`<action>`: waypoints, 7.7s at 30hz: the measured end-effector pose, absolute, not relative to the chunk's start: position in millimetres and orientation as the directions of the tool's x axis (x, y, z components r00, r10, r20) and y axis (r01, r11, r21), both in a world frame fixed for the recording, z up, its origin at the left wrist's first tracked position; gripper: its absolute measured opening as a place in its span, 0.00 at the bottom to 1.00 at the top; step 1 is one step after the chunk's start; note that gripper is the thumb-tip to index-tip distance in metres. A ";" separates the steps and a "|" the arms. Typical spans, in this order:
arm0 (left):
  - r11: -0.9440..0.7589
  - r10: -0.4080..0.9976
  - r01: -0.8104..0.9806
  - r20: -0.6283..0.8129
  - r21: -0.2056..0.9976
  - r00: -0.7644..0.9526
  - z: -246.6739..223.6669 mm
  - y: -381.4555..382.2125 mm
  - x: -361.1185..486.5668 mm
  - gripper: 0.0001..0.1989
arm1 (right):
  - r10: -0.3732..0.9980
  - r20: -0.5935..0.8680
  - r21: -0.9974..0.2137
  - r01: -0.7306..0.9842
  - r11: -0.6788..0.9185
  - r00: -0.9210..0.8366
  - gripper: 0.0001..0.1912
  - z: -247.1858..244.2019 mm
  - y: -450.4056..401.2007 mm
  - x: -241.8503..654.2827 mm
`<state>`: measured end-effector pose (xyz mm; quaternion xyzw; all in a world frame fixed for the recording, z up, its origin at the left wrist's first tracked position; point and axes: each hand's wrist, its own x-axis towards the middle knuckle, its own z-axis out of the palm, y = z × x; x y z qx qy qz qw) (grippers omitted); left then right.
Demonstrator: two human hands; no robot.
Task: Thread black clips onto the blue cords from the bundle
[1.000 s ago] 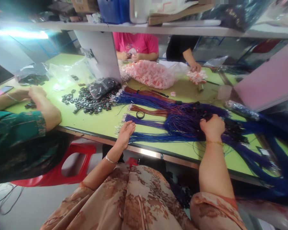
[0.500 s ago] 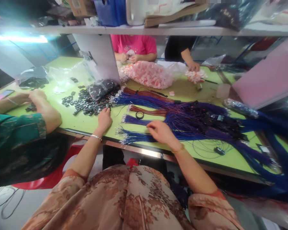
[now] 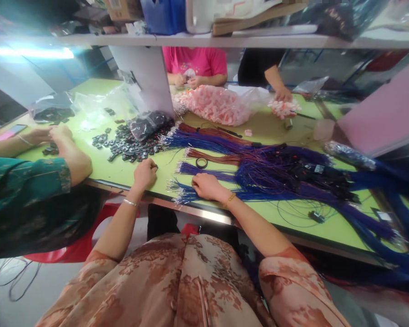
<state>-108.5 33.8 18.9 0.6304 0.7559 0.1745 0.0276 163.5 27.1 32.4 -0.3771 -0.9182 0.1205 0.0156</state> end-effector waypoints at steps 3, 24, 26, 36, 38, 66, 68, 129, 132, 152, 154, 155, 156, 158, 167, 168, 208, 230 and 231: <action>0.156 0.958 0.921 0.173 0.358 -0.229 18.5 27.9 -110.8 0.10 | 0.710 -0.060 -0.231 0.701 0.674 -0.702 0.08 31.4 27.0 162.8; 0.201 0.951 -0.524 -0.292 0.827 -0.096 20.8 -26.5 -74.2 0.13 | 0.719 0.278 -0.731 0.346 0.589 -0.637 0.04 57.4 14.5 118.2; 0.211 0.954 -0.561 -0.294 0.800 -0.061 19.4 -30.8 -66.2 0.11 | 0.738 0.288 -0.738 0.350 0.577 -0.610 0.04 55.0 14.0 116.5; 0.226 0.967 -0.616 -0.250 0.755 0.048 22.0 -38.8 -44.6 0.11 | 0.759 0.287 -0.587 0.519 0.622 -0.585 0.09 48.7 3.9 119.7; 0.223 0.969 -0.613 -0.241 0.758 0.056 22.6 -38.9 -43.9 0.11 | 0.757 0.285 -0.583 0.521 0.624 -0.588 0.09 49.4 3.1 120.1; 0.192 0.936 -0.471 -0.305 0.861 -0.175 18.2 -44.1 -29.8 0.19 | 0.605 0.312 -0.281 0.537 0.796 -0.733 0.06 27.3 -1.5 117.2; 0.180 0.939 -0.459 -0.291 0.870 -0.183 16.7 -45.4 -27.6 0.19 | 0.629 0.287 -0.278 0.565 0.777 -0.723 0.07 28.3 -4.5 115.2; 0.172 0.959 -0.574 -0.268 0.800 -0.087 25.6 -23.9 -1.5 0.11 | 0.805 0.376 -0.677 0.457 0.576 -0.458 0.07 37.3 26.7 148.9; 0.192 0.955 -0.598 -0.288 0.778 -0.068 24.8 -21.0 -1.0 0.09 | 0.796 0.375 -0.656 0.470 0.590 -0.476 0.07 37.2 25.1 150.6; 0.206 0.957 -0.589 -0.287 0.782 -0.047 19.3 -18.2 -1.0 0.12 | 0.588 0.445 -0.289 0.513 0.808 -0.676 0.05 37.4 24.0 151.6; 0.200 0.955 -0.579 -0.288 0.791 -0.065 15.9 -17.6 1.1 0.13 | 0.564 0.451 -0.234 0.518 0.823 -0.692 0.07 35.9 22.9 149.9; 0.196 0.954 -0.571 -0.290 0.797 -0.078 14.6 -17.3 2.4 0.13 | 0.556 0.452 -0.220 0.517 0.827 -0.697 0.08 34.9 22.5 149.1; 0.194 0.952 -0.564 -0.294 0.803 -0.091 13.7 -16.9 3.6 0.14 | 0.554 0.453 -0.217 0.516 0.829 -0.699 0.08 34.0 22.5 148.6; 0.190 0.946 -0.555 -0.302 0.810 -0.116 14.0 -16.1 5.2 0.14 | 0.566 0.454 -0.241 0.517 0.822 -0.689 0.08 32.8 23.3 148.6; 0.190 0.934 -0.538 -0.320 0.821 -0.158 20.1 -13.0 6.9 0.15 | 0.640 0.398 -0.316 0.557 0.768 -0.657 0.07 31.0 25.0 147.0; 0.191 0.931 -0.530 -0.324 0.826 -0.169 19.5 -13.2 8.0 0.15 | 0.641 0.393 -0.293 0.572 0.767 -0.659 0.07 30.0 23.4 145.9; 0.076 0.980 -0.562 -0.167 0.824 -0.111 -8.8 2.1 26.0 0.14 | 0.903 0.054 -0.144 0.891 0.430 -0.427 0.11 17.1 145.2 207.5; 0.078 0.978 -0.538 -0.169 0.840 -0.122 -7.5 -0.6 27.3 0.16 | 0.854 0.000 -0.016 0.854 0.520 -0.520 0.11 35.6 139.5 210.8; 0.081 0.978 -0.537 -0.171 0.840 -0.121 -7.7 -0.6 27.3 0.16 | 0.859 0.009 -0.055 0.858 0.511 -0.512 0.11 36.9 141.9 211.6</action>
